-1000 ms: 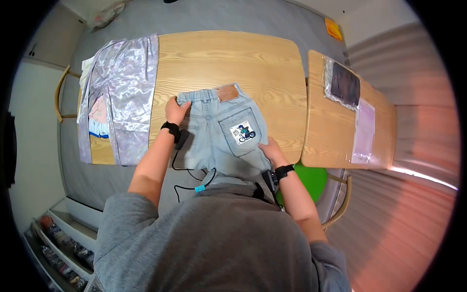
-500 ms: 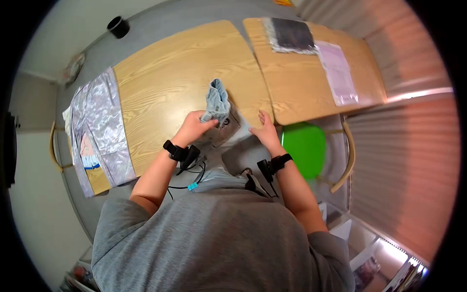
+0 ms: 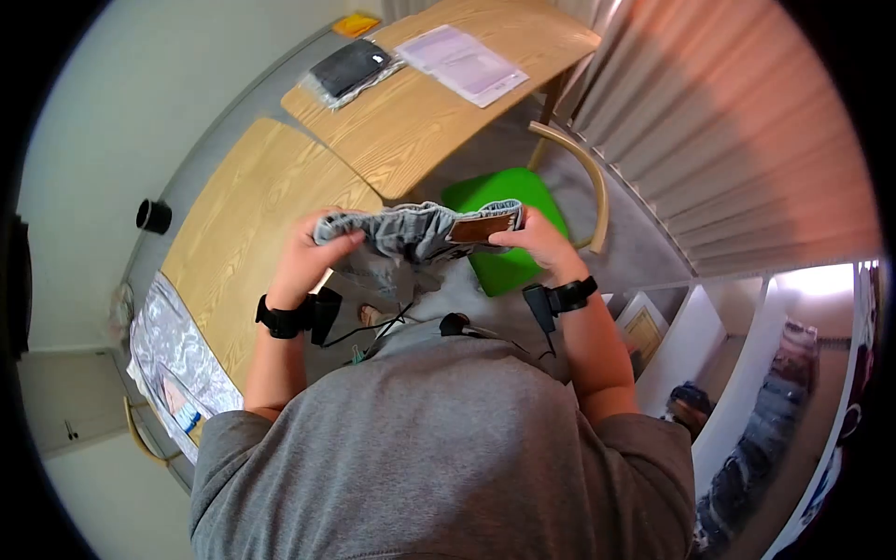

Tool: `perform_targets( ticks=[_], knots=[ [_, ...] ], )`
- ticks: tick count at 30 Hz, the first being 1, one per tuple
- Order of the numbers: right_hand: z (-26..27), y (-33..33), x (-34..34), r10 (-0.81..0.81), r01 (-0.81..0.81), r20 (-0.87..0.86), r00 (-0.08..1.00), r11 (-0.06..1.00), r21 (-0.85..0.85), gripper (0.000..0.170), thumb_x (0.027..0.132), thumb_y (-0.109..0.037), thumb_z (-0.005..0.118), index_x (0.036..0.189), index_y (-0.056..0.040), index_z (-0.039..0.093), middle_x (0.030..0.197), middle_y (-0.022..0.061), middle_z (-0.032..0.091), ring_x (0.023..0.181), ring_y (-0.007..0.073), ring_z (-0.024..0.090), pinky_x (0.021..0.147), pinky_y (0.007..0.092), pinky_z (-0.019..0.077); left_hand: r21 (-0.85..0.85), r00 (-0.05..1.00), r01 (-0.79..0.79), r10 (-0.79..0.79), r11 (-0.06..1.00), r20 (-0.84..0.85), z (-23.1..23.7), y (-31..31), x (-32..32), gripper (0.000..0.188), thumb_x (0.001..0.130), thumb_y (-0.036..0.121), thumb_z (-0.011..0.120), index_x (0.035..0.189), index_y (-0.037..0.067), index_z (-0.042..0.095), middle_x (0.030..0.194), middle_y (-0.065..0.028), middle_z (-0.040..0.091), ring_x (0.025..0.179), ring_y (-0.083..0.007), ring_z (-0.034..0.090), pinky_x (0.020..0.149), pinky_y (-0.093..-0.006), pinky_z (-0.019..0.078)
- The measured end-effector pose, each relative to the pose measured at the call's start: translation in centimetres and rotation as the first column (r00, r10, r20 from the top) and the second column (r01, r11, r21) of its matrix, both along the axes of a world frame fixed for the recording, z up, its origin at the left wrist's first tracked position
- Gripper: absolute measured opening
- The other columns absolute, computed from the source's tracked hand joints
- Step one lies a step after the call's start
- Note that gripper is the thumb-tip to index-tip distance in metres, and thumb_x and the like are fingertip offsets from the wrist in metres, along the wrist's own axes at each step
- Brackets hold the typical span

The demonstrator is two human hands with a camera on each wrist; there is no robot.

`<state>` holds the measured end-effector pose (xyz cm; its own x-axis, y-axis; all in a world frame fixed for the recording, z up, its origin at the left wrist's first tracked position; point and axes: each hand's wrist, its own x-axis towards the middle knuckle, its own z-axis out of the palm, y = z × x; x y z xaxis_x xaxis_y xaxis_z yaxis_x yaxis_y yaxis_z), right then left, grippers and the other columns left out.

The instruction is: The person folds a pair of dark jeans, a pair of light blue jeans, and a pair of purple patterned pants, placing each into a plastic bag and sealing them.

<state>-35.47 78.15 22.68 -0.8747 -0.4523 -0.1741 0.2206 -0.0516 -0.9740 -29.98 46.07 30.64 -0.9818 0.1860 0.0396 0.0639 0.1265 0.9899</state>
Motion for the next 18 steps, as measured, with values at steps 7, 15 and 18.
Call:
perform_targets(
  ticks=[7,15,18],
  knots=[
    [4.6,4.9,2.4,0.056,-0.049,-0.110,0.992,0.997,0.065,0.045,0.077,-0.007,0.068,0.119,-0.0002,0.052,0.111,0.0040,0.061,0.098,0.0121,0.057,0.090,0.0274,0.0441,-0.170,0.990,-0.001,-0.023,0.985,-0.140,0.1,3.2,-2.5,0.016,0.078,0.013,0.069,0.080,-0.001,0.063,0.071,-0.0021,0.058,0.067,-0.0079,0.051,0.060,-0.0248,0.0412],
    [3.7,3.8,-0.7,-0.439,0.434,-0.261,0.860,0.897,-0.078,0.026,0.088,-0.009,0.058,0.111,0.0027,0.056,0.102,0.0041,0.062,0.092,0.0097,0.056,0.084,0.0269,0.0448,-0.213,0.921,-0.294,0.218,0.932,-0.322,-1.8,8.9,-9.0,0.027,0.080,0.022,0.067,0.079,-0.005,0.062,0.065,-0.0150,0.061,0.059,-0.0193,0.056,0.057,-0.0327,0.0437],
    [3.5,1.4,-1.5,-0.594,0.585,-0.426,0.683,0.793,-0.168,0.024,0.086,-0.010,0.060,0.107,0.0028,0.058,0.093,0.0051,0.065,0.086,0.0128,0.059,0.078,0.0280,0.0457,-0.140,0.884,-0.320,0.242,0.937,-0.399,0.6,12.3,-8.5,0.026,0.081,0.022,0.065,0.080,-0.004,0.062,0.064,-0.0155,0.060,0.059,-0.0213,0.057,0.057,-0.0335,0.0438]
  ],
)
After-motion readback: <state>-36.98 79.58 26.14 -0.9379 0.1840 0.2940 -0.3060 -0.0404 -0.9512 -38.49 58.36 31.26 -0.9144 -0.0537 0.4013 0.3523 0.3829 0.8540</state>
